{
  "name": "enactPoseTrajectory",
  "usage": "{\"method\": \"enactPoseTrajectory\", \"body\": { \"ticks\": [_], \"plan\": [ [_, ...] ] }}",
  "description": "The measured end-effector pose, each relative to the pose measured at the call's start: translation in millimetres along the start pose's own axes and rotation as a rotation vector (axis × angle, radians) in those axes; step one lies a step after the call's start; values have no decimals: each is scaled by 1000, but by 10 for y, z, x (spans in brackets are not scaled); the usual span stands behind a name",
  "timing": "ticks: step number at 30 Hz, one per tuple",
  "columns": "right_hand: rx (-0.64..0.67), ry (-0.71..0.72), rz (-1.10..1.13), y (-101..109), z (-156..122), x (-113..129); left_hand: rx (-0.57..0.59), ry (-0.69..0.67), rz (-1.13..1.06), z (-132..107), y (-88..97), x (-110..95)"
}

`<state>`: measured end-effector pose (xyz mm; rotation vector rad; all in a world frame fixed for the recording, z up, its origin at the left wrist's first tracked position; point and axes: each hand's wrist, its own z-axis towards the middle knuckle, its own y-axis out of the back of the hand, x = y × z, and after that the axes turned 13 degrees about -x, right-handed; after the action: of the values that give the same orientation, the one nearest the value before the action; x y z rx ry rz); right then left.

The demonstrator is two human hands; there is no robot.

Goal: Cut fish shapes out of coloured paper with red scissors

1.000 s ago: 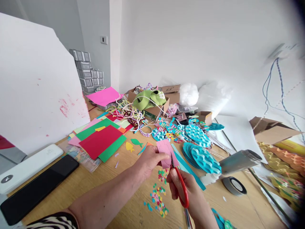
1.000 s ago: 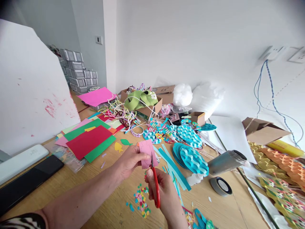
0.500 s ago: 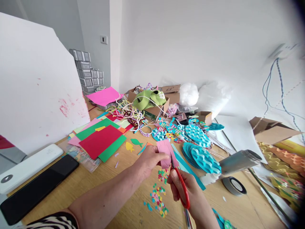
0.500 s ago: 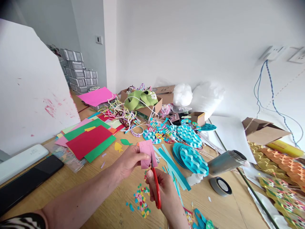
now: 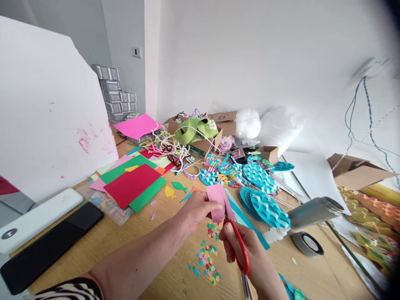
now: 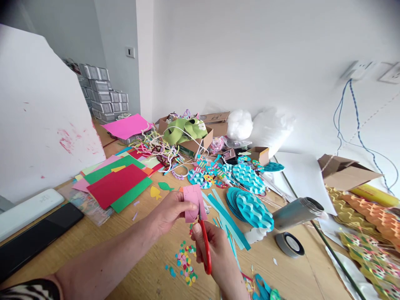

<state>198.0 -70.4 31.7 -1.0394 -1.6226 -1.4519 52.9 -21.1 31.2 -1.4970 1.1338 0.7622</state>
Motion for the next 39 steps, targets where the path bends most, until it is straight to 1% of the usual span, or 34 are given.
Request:
{"method": "enactPoseTrajectory", "body": {
  "ticks": [7, 16, 19, 25, 32, 39],
  "plan": [
    [4, -4, -17, 12, 2, -25, -17, 15, -17, -10, -11, -20],
    [26, -12, 31, 25, 25, -70, 1, 43, -17, -2, 1, -27],
    [21, -12, 44, 27, 12, -58, 5, 29, -43, 10, 6, -22],
    [45, -19, 61, 37, 8, -48, -30, 15, -53, 32, 9, 1],
    [74, -24, 99, 44, 17, -70, -21, 26, -40, 19, 8, -4],
    [89, -6, 116, 47, 14, -77, -4, 39, -72, 5, 10, -6]
  ]
}}
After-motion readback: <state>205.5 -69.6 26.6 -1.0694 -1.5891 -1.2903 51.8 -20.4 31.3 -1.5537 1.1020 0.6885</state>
